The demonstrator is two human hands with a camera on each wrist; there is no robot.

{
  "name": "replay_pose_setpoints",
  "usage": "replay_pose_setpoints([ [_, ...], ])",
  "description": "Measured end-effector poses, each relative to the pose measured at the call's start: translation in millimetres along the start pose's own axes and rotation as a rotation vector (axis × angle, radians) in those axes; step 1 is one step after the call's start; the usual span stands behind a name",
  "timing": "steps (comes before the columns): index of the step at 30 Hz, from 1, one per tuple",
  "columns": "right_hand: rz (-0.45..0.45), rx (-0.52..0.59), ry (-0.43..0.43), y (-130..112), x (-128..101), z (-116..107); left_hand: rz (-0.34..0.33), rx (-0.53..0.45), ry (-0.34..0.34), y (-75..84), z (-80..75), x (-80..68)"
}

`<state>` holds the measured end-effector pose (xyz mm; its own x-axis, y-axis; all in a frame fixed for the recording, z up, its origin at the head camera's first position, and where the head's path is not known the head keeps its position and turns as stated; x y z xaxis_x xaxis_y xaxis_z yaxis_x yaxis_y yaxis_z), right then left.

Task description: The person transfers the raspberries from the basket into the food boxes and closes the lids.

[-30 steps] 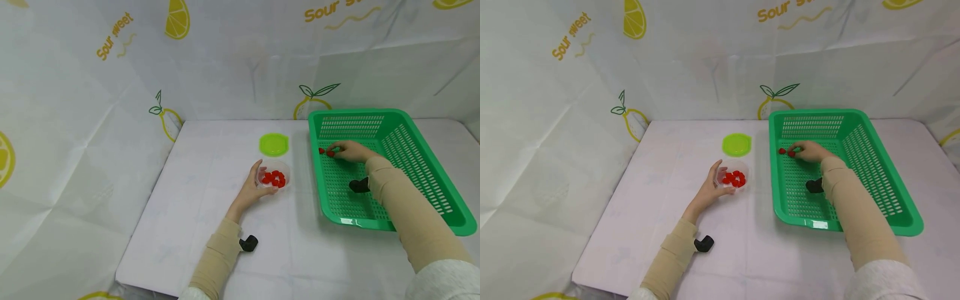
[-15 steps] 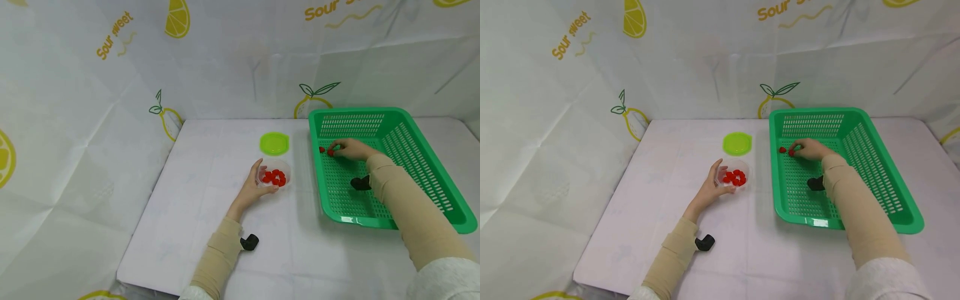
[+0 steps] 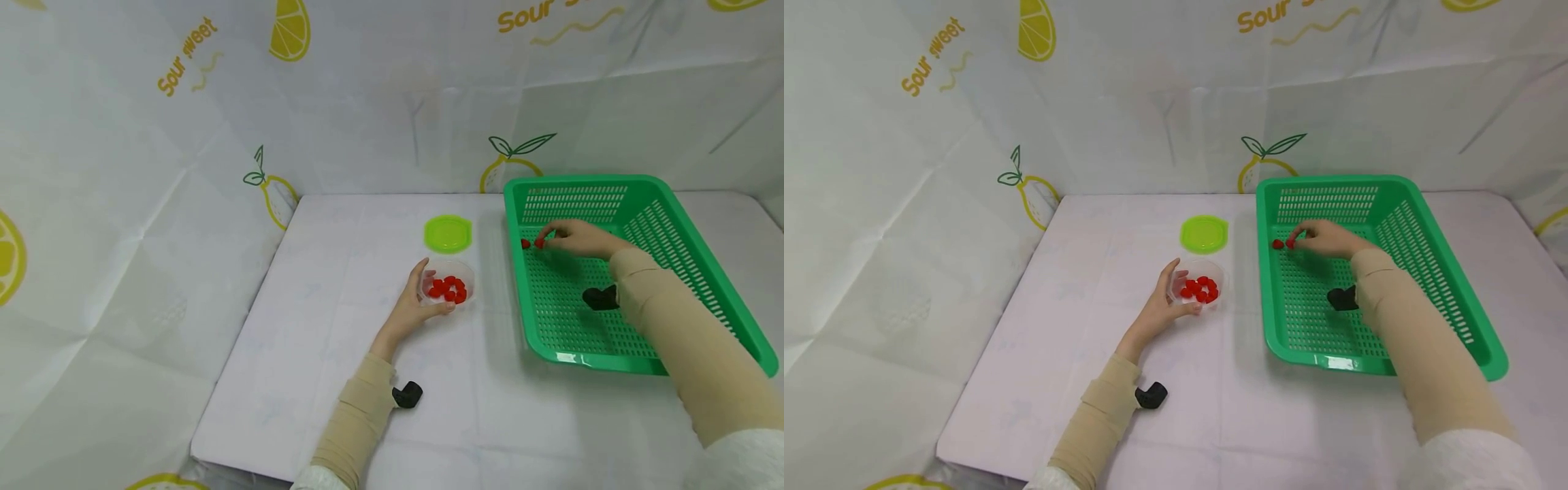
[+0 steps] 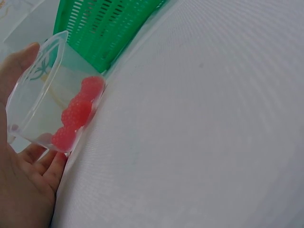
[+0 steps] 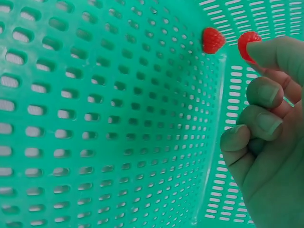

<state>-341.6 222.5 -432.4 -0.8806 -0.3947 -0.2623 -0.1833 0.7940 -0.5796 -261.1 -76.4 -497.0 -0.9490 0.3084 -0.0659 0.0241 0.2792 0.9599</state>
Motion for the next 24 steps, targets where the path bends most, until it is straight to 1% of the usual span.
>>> replay_pose_setpoints([
  [3,0.003,0.019,0.025,-2.0,-2.7,-3.5,-0.002,0.002,0.002,0.0,-0.2,0.1],
  [10,0.000,0.066,0.040,-6.9,-9.6,-6.1,0.011,0.002,0.007,2.1,-0.3,0.3],
  [16,-0.013,0.092,0.082,-11.6,-12.7,-12.1,0.008,0.010,0.006,-0.6,-0.4,-0.1],
  [21,-0.009,0.166,0.117,-16.2,-17.1,-19.3,0.015,0.011,0.010,-0.5,-0.1,-0.2],
  [24,-0.019,0.238,0.145,-21.0,-19.7,-23.7,0.020,0.010,0.010,0.7,-0.5,0.0],
])
Point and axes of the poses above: each hand's wrist, its own x-axis towards the middle knuckle, its own z-axis out of the palm, y = z × x, the point moved 7 cm from there along x, towards the middle knuckle
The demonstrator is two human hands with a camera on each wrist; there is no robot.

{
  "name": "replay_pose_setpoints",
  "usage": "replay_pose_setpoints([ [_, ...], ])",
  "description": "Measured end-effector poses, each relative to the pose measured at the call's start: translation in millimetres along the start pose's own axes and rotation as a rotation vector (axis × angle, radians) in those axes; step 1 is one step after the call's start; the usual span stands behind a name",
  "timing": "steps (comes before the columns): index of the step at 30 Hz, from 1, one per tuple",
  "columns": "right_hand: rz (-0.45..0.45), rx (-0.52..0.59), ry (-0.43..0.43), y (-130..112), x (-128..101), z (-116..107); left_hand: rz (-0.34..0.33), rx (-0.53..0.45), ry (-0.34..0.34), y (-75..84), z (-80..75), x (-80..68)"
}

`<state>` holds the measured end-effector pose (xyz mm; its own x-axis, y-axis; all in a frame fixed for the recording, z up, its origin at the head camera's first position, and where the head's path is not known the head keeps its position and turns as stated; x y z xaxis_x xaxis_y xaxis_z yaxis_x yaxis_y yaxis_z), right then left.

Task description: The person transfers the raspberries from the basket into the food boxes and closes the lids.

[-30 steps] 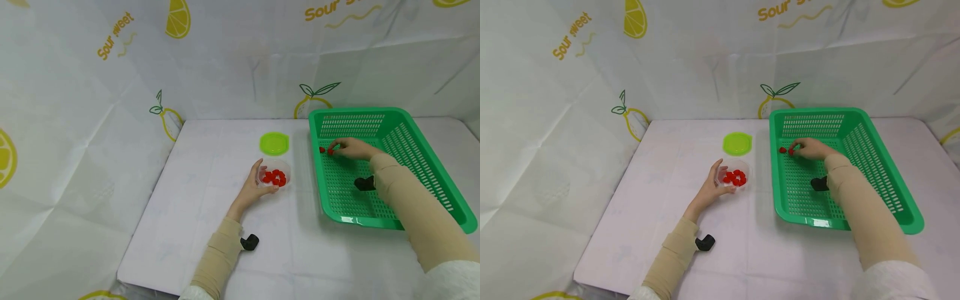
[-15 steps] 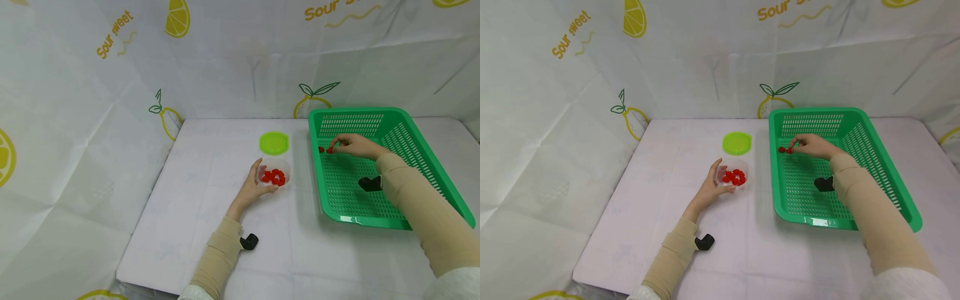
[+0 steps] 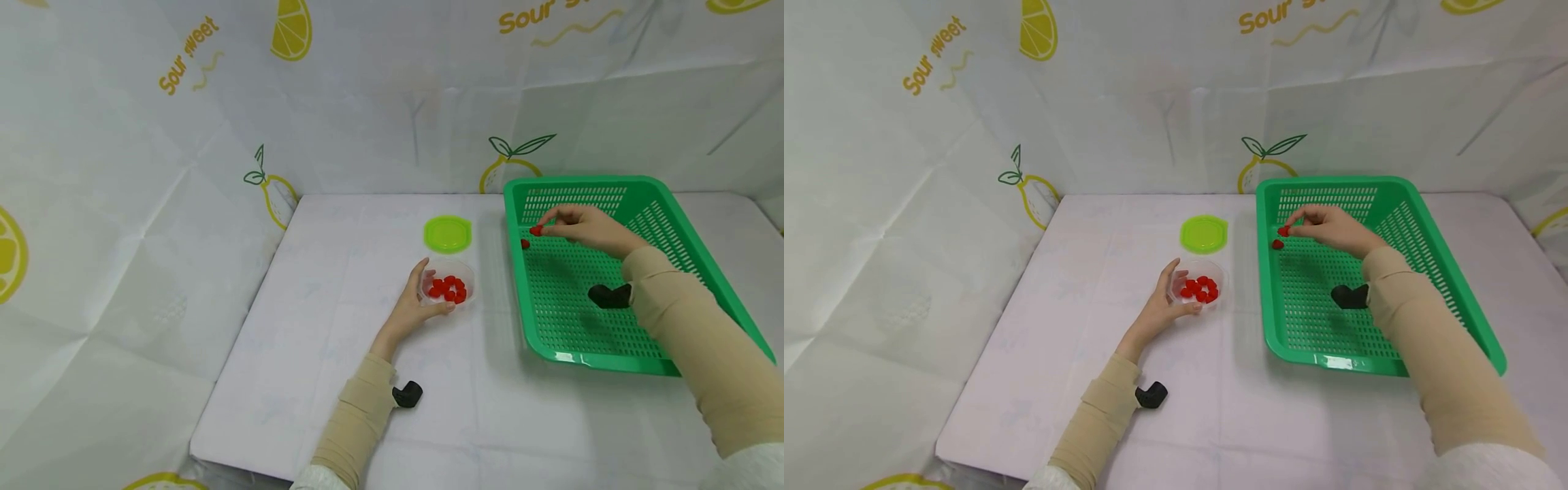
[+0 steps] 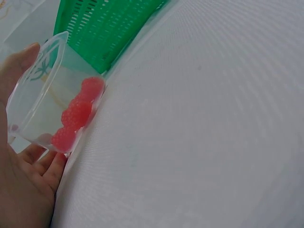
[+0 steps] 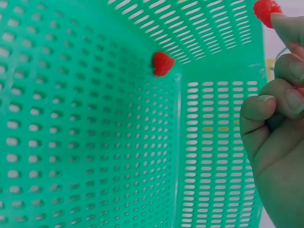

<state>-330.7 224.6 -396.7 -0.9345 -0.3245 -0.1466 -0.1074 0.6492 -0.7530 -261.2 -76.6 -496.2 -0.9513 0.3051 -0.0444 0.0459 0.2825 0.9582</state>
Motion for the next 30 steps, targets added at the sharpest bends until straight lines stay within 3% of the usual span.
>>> replay_pose_setpoints([
  [6,-0.062,0.093,0.013,-14.1,-2.2,-1.2,-0.002,-0.014,-0.003,-0.1,0.0,0.4],
  [14,-0.097,0.125,0.001,-41.8,-1.7,9.0,0.002,-0.008,-0.004,-1.4,0.3,0.8],
  [30,-0.189,0.194,-0.052,-94.1,14.1,48.8,0.002,0.010,-0.005,-1.1,0.9,1.7],
])
Point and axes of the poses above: each hand's wrist, its own x-axis towards the middle knuckle, its own z-axis out of the palm, y = z × x, the point moved 7 cm from there along x, towards the middle knuckle
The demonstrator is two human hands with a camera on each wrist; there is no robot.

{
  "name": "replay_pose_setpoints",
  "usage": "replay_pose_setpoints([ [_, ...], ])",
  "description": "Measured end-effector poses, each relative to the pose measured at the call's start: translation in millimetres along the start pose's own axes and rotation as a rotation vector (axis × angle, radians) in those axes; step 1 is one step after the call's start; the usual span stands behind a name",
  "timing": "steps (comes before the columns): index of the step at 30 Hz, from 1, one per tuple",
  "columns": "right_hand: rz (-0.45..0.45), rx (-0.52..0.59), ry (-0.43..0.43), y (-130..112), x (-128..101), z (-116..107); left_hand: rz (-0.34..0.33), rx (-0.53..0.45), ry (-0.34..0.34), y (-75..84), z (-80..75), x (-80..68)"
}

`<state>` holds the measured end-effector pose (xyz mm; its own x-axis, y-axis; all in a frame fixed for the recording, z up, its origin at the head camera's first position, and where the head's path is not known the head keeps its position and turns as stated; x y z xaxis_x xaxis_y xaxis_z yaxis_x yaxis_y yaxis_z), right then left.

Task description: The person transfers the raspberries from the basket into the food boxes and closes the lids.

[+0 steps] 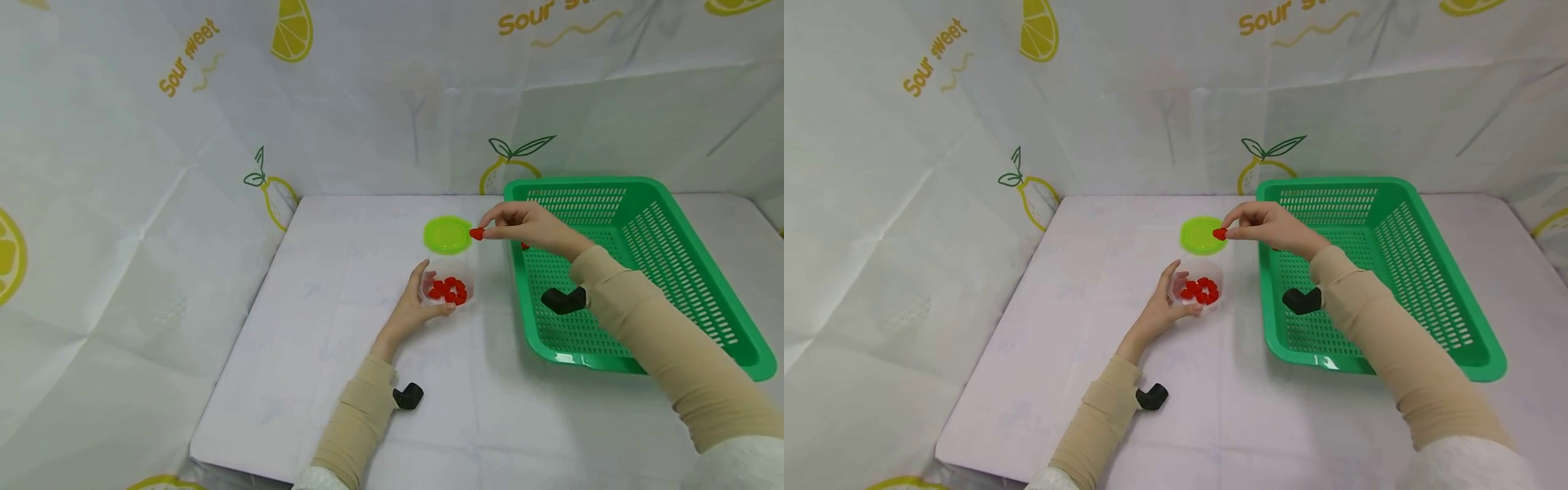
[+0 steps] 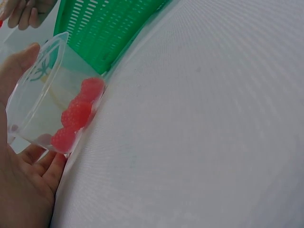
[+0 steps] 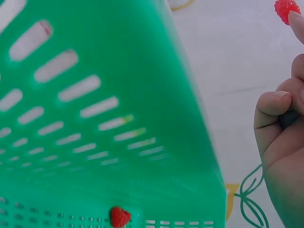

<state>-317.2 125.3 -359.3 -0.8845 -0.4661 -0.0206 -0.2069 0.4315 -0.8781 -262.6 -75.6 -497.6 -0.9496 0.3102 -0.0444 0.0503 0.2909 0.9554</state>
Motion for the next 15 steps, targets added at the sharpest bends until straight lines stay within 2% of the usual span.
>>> replay_pose_setpoints([
  [6,-0.050,-0.008,-0.067,-5.4,8.2,18.4,-0.008,-0.003,-0.003,0.3,0.9,-0.8],
  [15,-0.089,-0.092,-0.156,-3.4,12.6,34.3,-0.010,-0.016,0.001,-2.4,0.6,0.3],
])
Point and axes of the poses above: each hand's wrist, its own x-axis towards the middle knuckle, its own z-axis out of the palm, y = z × x, the point moved 7 cm from there along x, towards the middle knuckle
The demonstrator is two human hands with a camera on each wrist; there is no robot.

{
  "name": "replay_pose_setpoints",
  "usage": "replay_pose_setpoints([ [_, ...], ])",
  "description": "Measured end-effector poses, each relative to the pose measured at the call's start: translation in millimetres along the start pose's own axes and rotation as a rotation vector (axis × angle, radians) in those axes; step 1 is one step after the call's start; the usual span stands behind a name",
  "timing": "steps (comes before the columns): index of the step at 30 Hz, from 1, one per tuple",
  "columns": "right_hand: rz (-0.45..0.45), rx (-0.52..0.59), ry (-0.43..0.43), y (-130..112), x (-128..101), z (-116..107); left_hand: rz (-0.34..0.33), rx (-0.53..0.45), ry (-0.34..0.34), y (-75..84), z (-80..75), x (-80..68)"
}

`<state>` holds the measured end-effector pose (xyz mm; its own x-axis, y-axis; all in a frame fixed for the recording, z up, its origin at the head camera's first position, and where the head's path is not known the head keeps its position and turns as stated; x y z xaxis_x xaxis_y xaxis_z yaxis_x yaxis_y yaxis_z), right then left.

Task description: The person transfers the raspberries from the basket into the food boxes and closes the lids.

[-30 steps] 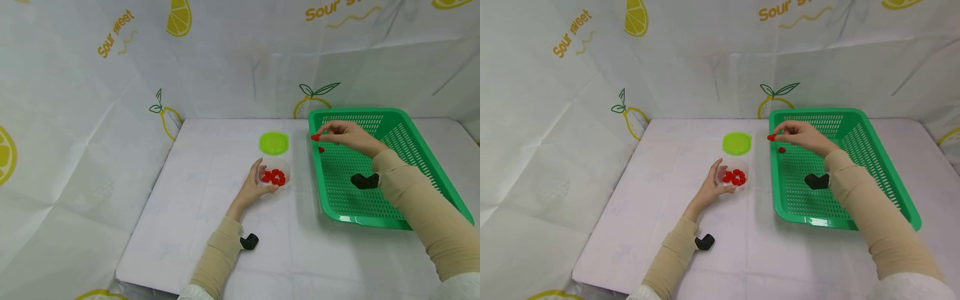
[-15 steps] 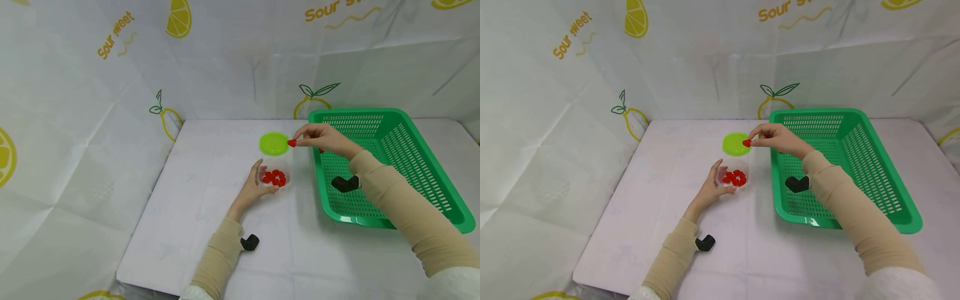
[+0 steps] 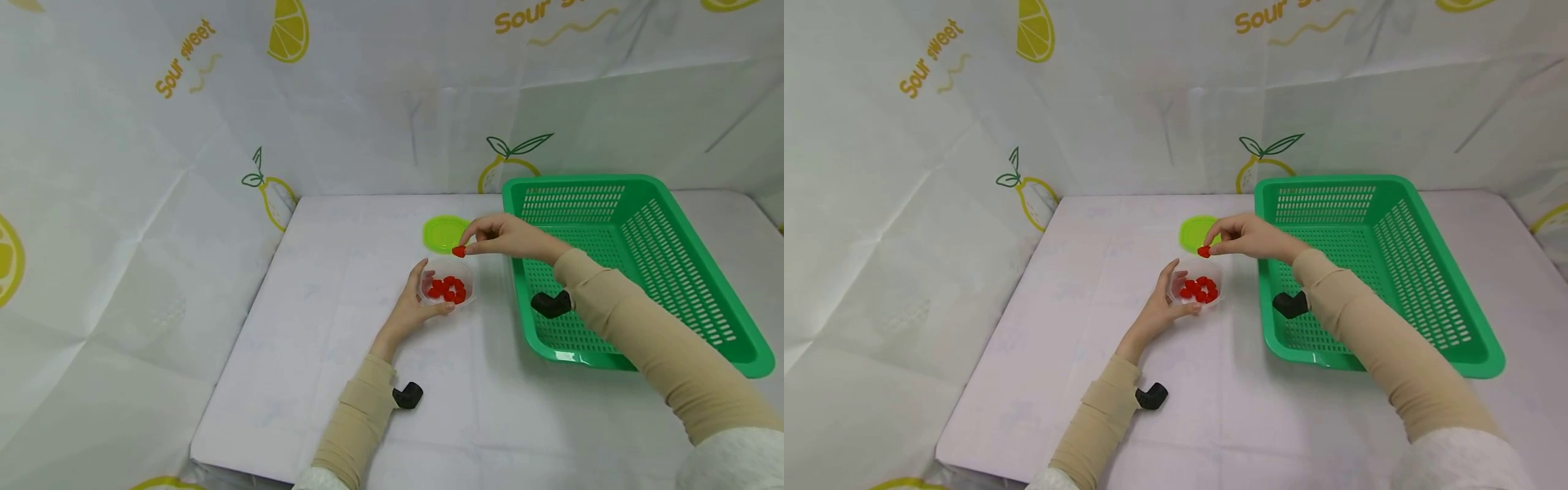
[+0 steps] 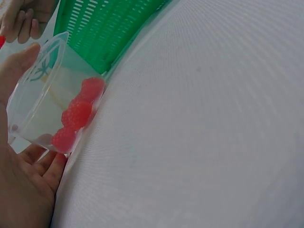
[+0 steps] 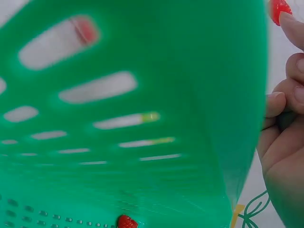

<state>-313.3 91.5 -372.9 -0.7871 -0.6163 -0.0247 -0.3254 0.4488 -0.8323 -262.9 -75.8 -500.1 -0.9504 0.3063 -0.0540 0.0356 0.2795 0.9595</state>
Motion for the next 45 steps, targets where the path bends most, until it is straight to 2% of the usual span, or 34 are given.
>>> replay_pose_setpoints([
  [6,-0.018,-0.054,-0.069,3.4,2.8,12.2,0.003,-0.007,0.000,-0.8,-0.1,0.6],
  [10,-0.016,-0.092,-0.112,1.9,2.4,19.7,-0.011,-0.020,-0.004,3.9,-0.5,-2.2],
  [15,0.028,-0.127,-0.149,-7.3,-0.3,19.5,-0.008,-0.020,-0.008,2.5,0.5,-0.3],
  [21,0.042,-0.133,-0.093,-27.1,5.2,4.3,0.004,-0.015,-0.003,4.5,-1.7,0.5],
  [26,0.050,-0.047,-0.018,-30.0,14.4,-3.7,0.015,-0.013,0.001,4.6,-2.2,0.5],
  [31,0.065,0.033,0.019,-21.4,26.8,-0.4,0.016,-0.007,0.000,3.1,-1.6,-0.3],
  [36,0.075,0.060,0.002,-7.6,39.5,7.1,0.017,-0.008,-0.006,4.5,-0.4,-1.7],
  [40,0.100,0.057,-0.056,2.9,45.9,14.4,0.014,-0.014,-0.012,5.2,0.1,-2.0],
  [45,0.153,-0.024,-0.166,16.5,50.8,25.2,0.005,-0.011,-0.013,4.7,-0.3,-1.7],
])
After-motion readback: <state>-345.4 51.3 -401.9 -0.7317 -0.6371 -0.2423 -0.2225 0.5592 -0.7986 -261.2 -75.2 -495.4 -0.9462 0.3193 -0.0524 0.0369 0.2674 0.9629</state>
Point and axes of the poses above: each hand's wrist, its own x-axis towards the middle knuckle, its own z-axis out of the palm, y = z × x, the point moved 7 cm from there along x, towards the middle knuckle
